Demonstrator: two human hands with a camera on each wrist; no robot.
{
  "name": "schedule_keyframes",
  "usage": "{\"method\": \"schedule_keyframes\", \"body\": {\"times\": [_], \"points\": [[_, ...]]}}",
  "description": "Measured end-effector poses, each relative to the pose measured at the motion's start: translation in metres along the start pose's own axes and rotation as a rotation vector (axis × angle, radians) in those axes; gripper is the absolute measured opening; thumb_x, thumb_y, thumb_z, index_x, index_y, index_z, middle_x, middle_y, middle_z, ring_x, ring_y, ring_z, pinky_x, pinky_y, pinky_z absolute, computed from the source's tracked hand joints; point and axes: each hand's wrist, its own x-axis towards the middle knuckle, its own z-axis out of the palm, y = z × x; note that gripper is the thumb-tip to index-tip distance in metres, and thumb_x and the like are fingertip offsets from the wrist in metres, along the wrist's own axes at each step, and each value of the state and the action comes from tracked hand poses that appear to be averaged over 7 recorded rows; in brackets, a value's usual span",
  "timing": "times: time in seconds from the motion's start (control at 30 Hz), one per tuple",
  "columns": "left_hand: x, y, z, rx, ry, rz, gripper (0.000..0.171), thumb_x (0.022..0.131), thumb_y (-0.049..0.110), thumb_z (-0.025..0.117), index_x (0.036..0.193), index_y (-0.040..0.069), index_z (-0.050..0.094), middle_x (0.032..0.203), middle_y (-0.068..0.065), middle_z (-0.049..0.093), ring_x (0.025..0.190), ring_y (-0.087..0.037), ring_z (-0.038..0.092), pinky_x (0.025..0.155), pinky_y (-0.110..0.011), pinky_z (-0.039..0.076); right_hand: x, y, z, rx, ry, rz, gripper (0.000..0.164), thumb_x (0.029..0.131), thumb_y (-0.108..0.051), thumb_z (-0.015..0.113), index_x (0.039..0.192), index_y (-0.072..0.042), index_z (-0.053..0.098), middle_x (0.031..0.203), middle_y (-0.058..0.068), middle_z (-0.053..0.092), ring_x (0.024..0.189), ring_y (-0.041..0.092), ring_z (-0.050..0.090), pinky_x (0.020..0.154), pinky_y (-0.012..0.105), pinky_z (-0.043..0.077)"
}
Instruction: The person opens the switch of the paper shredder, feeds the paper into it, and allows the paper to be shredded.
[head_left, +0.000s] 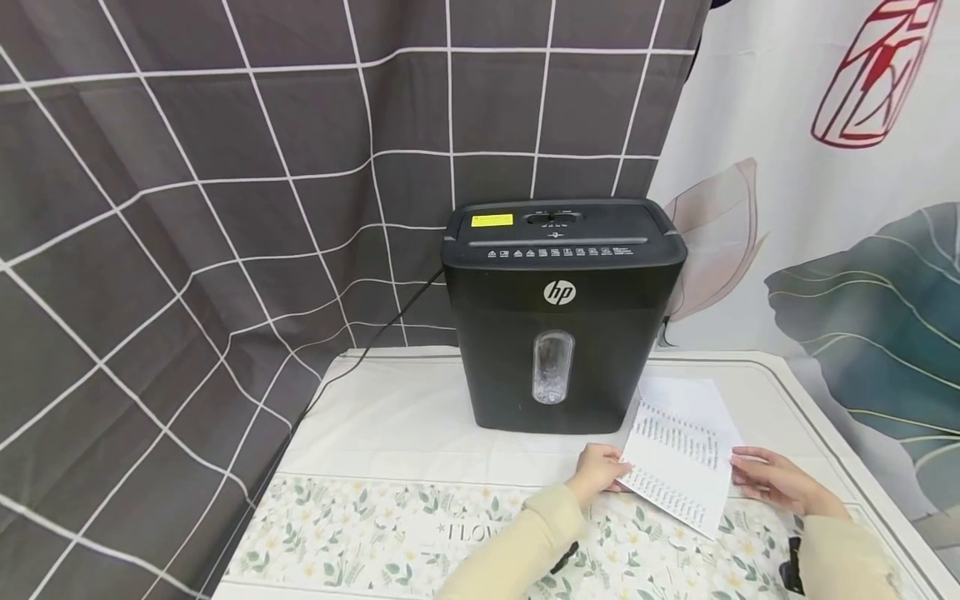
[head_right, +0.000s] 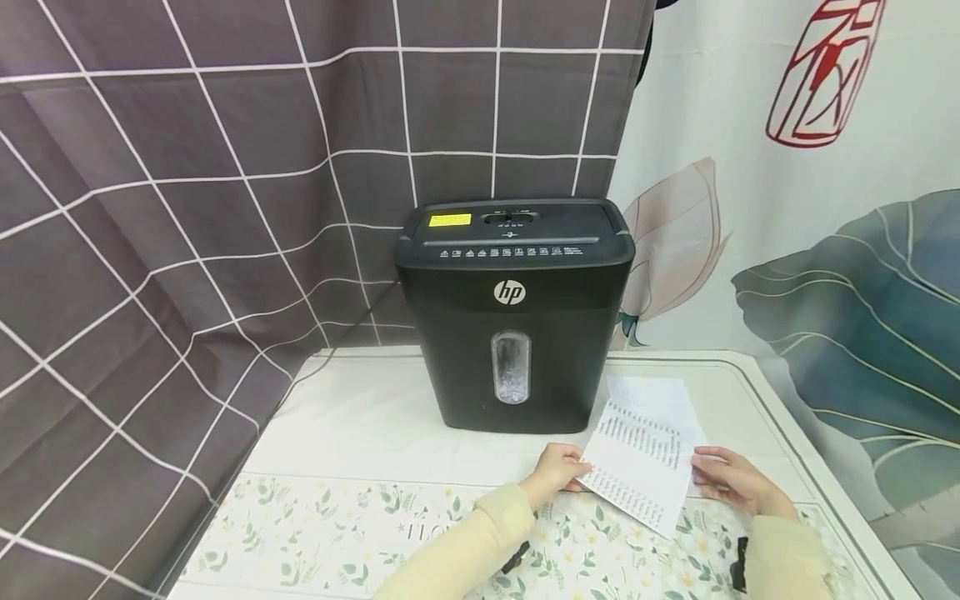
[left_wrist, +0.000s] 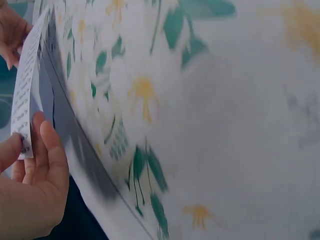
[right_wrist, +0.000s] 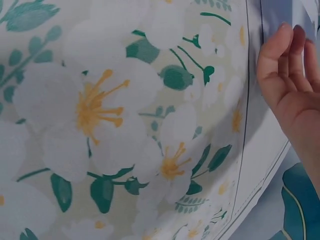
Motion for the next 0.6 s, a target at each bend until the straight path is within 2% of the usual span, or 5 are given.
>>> {"method": "schedule_keyframes", "body": {"times": [0.17,0.3,0.43,0.53,0.6], "points": [[0.006,-0.003,-0.018,0.083,-0.061,0.017,0.016,0.08,0.001,0.068,0.095,-0.002,0.069,0.08,-0.011,0.072,0.06,-0.019,0.067,0.054,-0.024,0.057,0.001,-0.002,-0.001,-0.047,0.045,-0.025,0.061,0.097,-0.023,0.053,0.13,0.018,0.022,0.091,-0.011,0.064,0.084,0.005,0.064,0.076,0.026,0.056],[0.008,-0.007,-0.034,0.148,-0.144,0.078,0.02,0.08,0.0,0.068,0.099,-0.005,0.067,0.081,-0.015,0.072,0.061,-0.023,0.068,0.05,-0.025,0.056,0.0,-0.003,0.002,-0.145,0.094,-0.057,0.067,0.098,-0.023,0.05,0.133,0.02,0.012,0.092,-0.011,0.063,0.083,0.002,0.063,0.075,0.025,0.056],[0.007,-0.005,-0.054,0.239,-0.238,0.147,0.022,0.081,0.001,0.068,0.101,-0.007,0.065,0.084,-0.019,0.072,0.063,-0.028,0.069,0.049,-0.024,0.055,0.002,-0.006,0.01,-0.228,0.122,-0.125,0.064,0.098,-0.021,0.05,0.133,0.02,0.016,0.095,-0.008,0.064,0.083,-0.002,0.062,0.073,0.023,0.055],[0.006,0.0,-0.068,0.274,-0.28,0.18,0.02,0.08,0.0,0.069,0.099,-0.007,0.065,0.082,-0.02,0.071,0.061,-0.03,0.067,0.049,-0.025,0.055,0.006,-0.01,0.021,-0.293,0.123,-0.194,0.061,0.097,-0.018,0.052,0.132,0.02,0.021,0.099,-0.001,0.064,0.083,-0.003,0.062,0.074,0.023,0.054],[0.005,0.004,-0.077,0.297,-0.3,0.2,0.019,0.08,-0.001,0.069,0.098,-0.007,0.066,0.08,-0.02,0.07,0.058,-0.028,0.065,0.05,-0.027,0.056,0.009,-0.013,0.03,-0.315,0.116,-0.225,0.059,0.096,-0.018,0.052,0.133,0.019,0.024,0.103,0.011,0.063,0.085,-0.002,0.062,0.076,0.026,0.055]]}}
